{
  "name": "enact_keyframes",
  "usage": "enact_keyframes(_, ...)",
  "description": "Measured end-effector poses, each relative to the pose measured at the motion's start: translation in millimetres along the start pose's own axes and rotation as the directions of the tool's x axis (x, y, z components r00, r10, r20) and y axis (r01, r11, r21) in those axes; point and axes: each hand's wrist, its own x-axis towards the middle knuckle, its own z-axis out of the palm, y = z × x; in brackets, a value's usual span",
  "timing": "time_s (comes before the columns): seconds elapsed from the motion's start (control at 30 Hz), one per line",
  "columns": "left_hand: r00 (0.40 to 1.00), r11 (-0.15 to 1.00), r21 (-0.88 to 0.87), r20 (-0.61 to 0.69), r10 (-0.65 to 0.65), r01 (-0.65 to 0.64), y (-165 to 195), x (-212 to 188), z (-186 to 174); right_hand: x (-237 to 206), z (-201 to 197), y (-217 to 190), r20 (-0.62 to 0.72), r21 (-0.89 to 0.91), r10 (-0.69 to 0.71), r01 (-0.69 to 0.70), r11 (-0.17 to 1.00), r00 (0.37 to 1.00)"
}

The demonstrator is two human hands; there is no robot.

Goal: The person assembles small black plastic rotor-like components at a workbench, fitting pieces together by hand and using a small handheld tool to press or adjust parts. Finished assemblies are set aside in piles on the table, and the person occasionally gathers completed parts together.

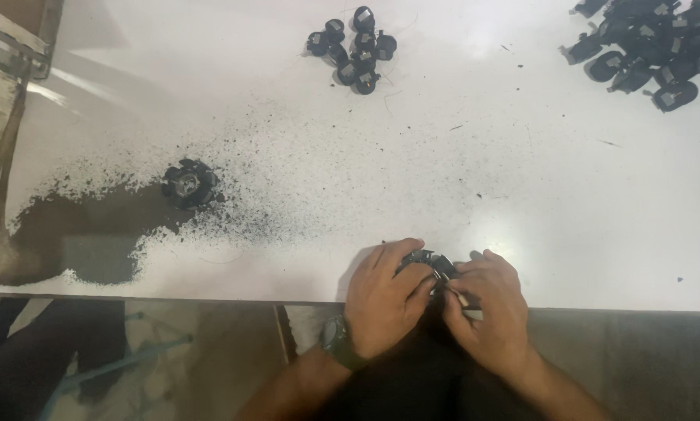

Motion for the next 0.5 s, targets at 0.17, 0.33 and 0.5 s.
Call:
enact_keyframes(0.17, 0.996, 0.997, -0.071, -0.088, -0.03, 0.023, -5.0, 0.1, 15.2, 1.7, -1.1, 10.9, 0.028, -0.021, 0.0, 0.001, 1.0, 1.0)
enact_keyframes(0.33, 0.997, 0.996, -0.091, -0.077, -0.03, 0.023, -4.4, -2.2, 22.4, -1.4, -4.4, 14.1, 0.032, -0.013, -0.009, 0.009, 1.0, 0.999)
enact_keyframes(0.5, 0.999, 0.999, -0.049, -0.036, -0.025, 0.023, 2.3, -2.6, 16.2, 0.5, -8.1, 7.1, 0.031, 0.024, 0.046, -0.046, 0.999, 0.998)
